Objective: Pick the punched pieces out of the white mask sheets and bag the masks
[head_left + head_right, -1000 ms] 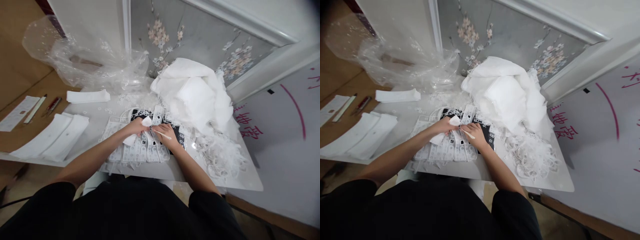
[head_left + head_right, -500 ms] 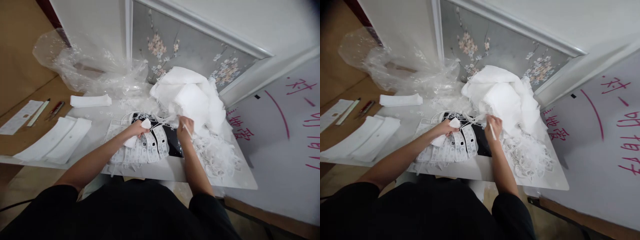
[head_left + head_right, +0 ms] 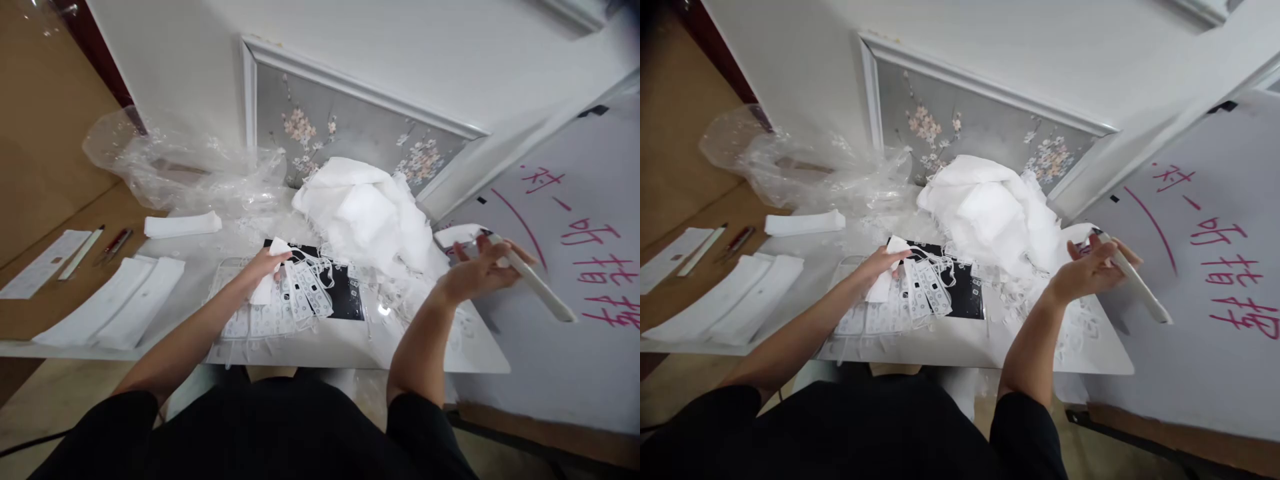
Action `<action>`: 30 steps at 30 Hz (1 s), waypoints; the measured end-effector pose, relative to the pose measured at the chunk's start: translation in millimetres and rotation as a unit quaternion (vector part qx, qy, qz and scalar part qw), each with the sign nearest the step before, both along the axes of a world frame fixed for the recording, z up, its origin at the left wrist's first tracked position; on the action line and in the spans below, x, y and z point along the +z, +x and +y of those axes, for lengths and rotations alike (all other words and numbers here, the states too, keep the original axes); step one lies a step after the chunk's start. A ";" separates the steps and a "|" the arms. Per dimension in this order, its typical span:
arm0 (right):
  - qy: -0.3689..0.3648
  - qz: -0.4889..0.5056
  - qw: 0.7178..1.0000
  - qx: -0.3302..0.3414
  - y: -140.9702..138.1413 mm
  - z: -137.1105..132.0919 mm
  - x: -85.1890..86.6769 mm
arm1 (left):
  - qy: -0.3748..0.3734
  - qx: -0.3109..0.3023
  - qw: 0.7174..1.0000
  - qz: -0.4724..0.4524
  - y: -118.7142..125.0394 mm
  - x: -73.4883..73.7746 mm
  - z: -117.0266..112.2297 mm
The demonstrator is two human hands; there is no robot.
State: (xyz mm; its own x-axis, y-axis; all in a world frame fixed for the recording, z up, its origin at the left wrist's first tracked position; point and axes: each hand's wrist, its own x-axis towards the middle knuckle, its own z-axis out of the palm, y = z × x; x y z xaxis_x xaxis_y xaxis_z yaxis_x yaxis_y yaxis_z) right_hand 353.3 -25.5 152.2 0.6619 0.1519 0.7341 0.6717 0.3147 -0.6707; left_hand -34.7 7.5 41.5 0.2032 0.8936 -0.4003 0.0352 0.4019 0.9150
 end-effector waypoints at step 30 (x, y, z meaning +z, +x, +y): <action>-0.260 -0.096 0.716 0.640 -213.0 -95.7 -103.5 | -0.112 0.050 0.910 -0.396 9.6 0.4 -4.9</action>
State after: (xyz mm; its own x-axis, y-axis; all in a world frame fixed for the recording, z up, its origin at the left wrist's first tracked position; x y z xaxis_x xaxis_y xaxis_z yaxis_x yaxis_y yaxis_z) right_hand 140.2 -121.1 48.7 -0.3704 0.8303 0.4165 0.1513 0.4964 -0.8548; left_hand -25.2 2.6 41.9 0.4305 0.8371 -0.3375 -0.6468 0.5469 0.5316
